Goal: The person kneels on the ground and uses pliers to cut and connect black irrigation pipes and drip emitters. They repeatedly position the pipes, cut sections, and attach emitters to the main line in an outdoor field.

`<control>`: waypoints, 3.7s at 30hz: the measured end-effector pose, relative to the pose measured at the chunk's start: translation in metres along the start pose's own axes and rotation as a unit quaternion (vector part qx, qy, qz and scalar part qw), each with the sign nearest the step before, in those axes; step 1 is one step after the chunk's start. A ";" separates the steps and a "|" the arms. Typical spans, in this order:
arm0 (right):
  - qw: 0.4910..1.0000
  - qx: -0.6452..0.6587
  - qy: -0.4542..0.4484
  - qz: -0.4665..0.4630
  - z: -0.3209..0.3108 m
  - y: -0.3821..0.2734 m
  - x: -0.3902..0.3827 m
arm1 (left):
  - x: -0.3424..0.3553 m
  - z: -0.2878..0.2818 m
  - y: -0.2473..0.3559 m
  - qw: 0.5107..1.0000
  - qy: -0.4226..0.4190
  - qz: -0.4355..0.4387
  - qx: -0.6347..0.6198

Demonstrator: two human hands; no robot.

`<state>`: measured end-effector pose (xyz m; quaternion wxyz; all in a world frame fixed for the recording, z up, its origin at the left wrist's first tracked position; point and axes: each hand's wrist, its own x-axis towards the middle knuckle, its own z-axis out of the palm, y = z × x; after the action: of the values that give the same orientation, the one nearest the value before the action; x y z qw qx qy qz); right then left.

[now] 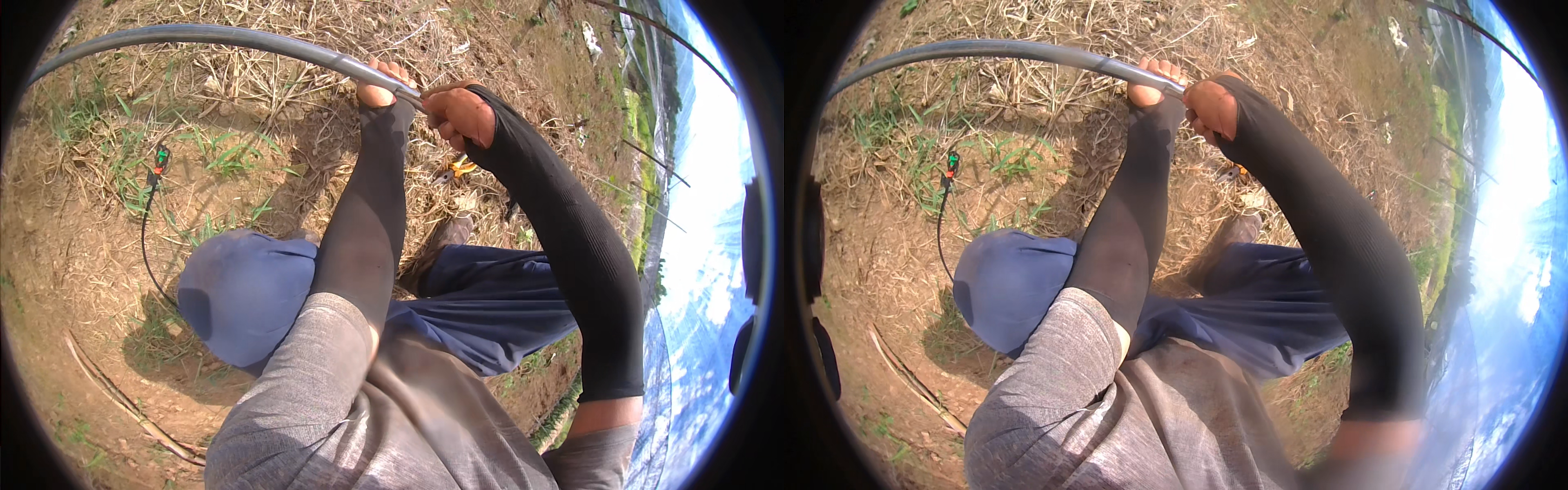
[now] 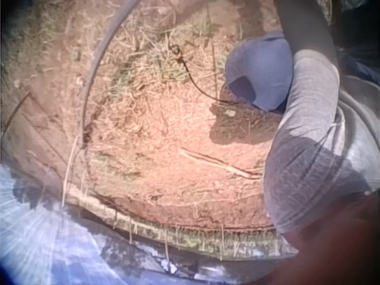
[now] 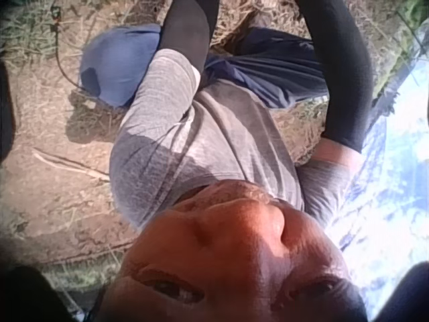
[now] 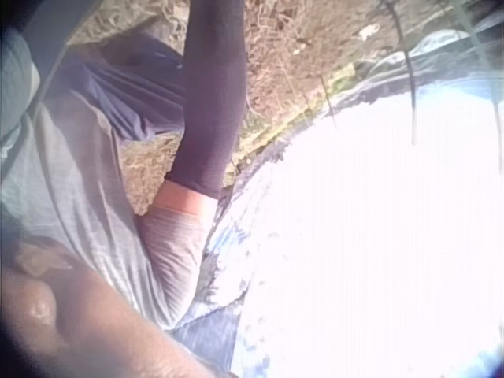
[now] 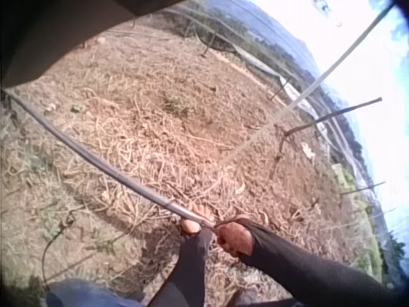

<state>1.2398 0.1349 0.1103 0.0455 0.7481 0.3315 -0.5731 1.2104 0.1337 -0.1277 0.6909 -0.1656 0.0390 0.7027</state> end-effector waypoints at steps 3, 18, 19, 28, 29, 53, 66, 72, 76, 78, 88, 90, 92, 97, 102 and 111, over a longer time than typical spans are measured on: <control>0.958 -0.221 0.042 -0.180 0.009 0.003 -0.001 | 0.008 -0.014 0.002 0.999 -0.026 -0.005 -0.044; 0.903 -0.364 -0.005 -0.227 -0.039 0.068 -0.009 | -0.012 0.054 0.001 0.906 0.402 0.109 0.070; 0.834 -0.470 0.007 -0.290 -0.042 0.080 -0.005 | -0.010 0.049 0.011 0.897 0.402 0.115 0.142; 0.759 -0.586 -0.078 -0.272 0.009 0.195 0.060 | -0.004 0.043 0.054 0.783 0.491 0.206 0.323; 0.738 -0.614 -0.078 -0.269 0.014 0.201 0.059 | -0.004 0.043 0.064 0.760 0.508 0.212 0.346; 0.761 -0.587 -0.123 -0.247 0.033 0.175 0.078 | -0.220 0.050 0.359 -0.012 0.276 0.103 0.956; 0.789 -0.182 -0.166 -0.563 0.009 -0.032 -0.071 | -0.169 0.318 0.193 0.428 0.014 0.256 0.866; 0.725 0.115 -0.056 -0.677 -0.047 -0.082 -0.162 | -0.152 0.415 0.068 0.434 -0.129 0.323 0.831; 0.699 0.154 0.019 -0.698 -0.080 -0.087 -0.193 | -0.146 0.441 0.033 0.461 -0.157 0.361 0.795; 0.654 0.186 0.006 -0.733 -0.094 -0.091 -0.196 | -0.147 0.455 0.018 0.471 -0.183 0.362 0.783; 0.563 0.123 0.243 -0.780 -0.202 -0.173 -0.238 | -0.078 0.527 -0.006 0.515 -0.295 0.415 0.689; 0.560 0.095 0.253 -0.783 -0.213 -0.192 -0.227 | -0.068 0.538 -0.007 0.522 -0.315 0.414 0.676; 0.561 0.064 0.268 -0.781 -0.220 -0.198 -0.227 | -0.062 0.547 -0.014 0.516 -0.338 0.405 0.675; 0.584 0.035 0.267 -0.766 -0.203 -0.186 -0.254 | -0.036 0.549 -0.026 0.564 -0.335 0.368 0.659; 0.587 -0.004 0.257 -0.768 -0.218 -0.193 -0.246 | -0.048 0.554 -0.028 0.482 -0.317 0.423 0.699; 0.557 -0.122 0.394 -0.721 -0.230 -0.184 -0.256 | -0.022 0.547 -0.042 0.578 -0.400 0.376 0.603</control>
<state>1.2978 0.2678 0.4730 -0.4268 0.3979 0.8119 -0.0164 1.1537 0.2693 0.4014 0.2508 0.6169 0.2324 0.7089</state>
